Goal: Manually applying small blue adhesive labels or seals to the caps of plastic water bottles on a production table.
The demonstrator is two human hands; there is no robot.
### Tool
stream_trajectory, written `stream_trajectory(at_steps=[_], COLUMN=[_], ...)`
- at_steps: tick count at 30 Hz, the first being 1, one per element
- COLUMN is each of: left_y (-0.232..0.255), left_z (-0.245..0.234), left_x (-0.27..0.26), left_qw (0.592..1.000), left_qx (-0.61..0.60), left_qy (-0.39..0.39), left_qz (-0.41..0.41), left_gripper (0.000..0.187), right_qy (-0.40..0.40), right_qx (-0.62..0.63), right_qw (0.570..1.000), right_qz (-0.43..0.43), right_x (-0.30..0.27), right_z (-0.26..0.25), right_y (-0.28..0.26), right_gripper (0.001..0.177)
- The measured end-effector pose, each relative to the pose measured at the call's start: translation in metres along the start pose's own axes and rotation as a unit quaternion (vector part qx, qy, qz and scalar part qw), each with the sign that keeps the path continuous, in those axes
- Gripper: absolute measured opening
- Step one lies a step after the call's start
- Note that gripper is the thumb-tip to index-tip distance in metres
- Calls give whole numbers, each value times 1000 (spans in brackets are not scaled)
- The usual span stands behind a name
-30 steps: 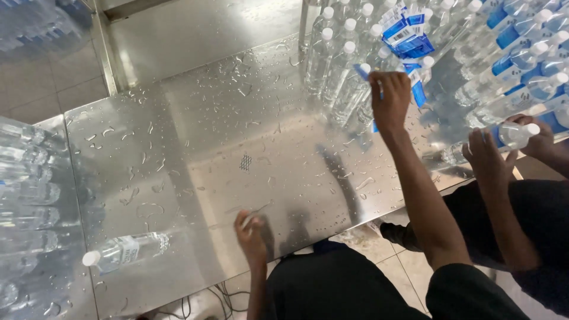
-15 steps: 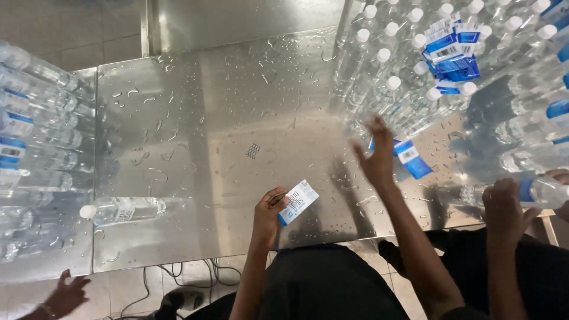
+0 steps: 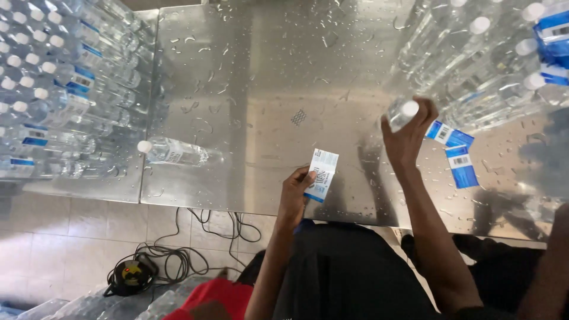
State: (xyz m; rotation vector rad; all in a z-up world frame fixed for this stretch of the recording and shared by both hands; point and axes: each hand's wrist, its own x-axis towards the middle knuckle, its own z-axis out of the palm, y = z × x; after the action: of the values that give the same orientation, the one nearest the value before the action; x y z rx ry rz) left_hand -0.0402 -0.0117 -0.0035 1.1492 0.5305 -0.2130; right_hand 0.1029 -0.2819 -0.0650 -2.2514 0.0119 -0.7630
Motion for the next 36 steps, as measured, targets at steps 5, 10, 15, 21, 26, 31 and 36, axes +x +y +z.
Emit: stream_trajectory(at_steps=[5, 10, 15, 21, 26, 31, 36], left_y=[9, 59, 80, 99, 69, -80, 55], left_z=[-13, -22, -30, -12, -21, -56, -14], left_x=[9, -9, -24, -32, -12, 61, -37], left_qw=[994, 980, 958, 953, 969, 878, 973], left_qx=[79, 163, 183, 175, 138, -184, -6], left_qy=[-29, -50, -116, -180, -164, -340, -229], left_qz=[68, 105, 188, 168, 120, 283, 21], left_gripper=[37, 37, 31, 30, 39, 150, 66], right_qy=[-113, -199, -134, -99, -37, -96, 10], right_qx=[49, 50, 221, 91, 23, 15, -58], right_qw=[991, 976, 962, 943, 979, 984, 987], right_qz=[59, 72, 91, 304, 199, -149, -153], right_x=[-69, -90, -63, -105, -155, -159, -114], right_z=[-2, -21, -84, -42, -15, 6, -21], right_y=[-94, -142, -206, -215, -214, -266, -233], right_gripper=[88, 91, 53, 42, 42, 51, 53])
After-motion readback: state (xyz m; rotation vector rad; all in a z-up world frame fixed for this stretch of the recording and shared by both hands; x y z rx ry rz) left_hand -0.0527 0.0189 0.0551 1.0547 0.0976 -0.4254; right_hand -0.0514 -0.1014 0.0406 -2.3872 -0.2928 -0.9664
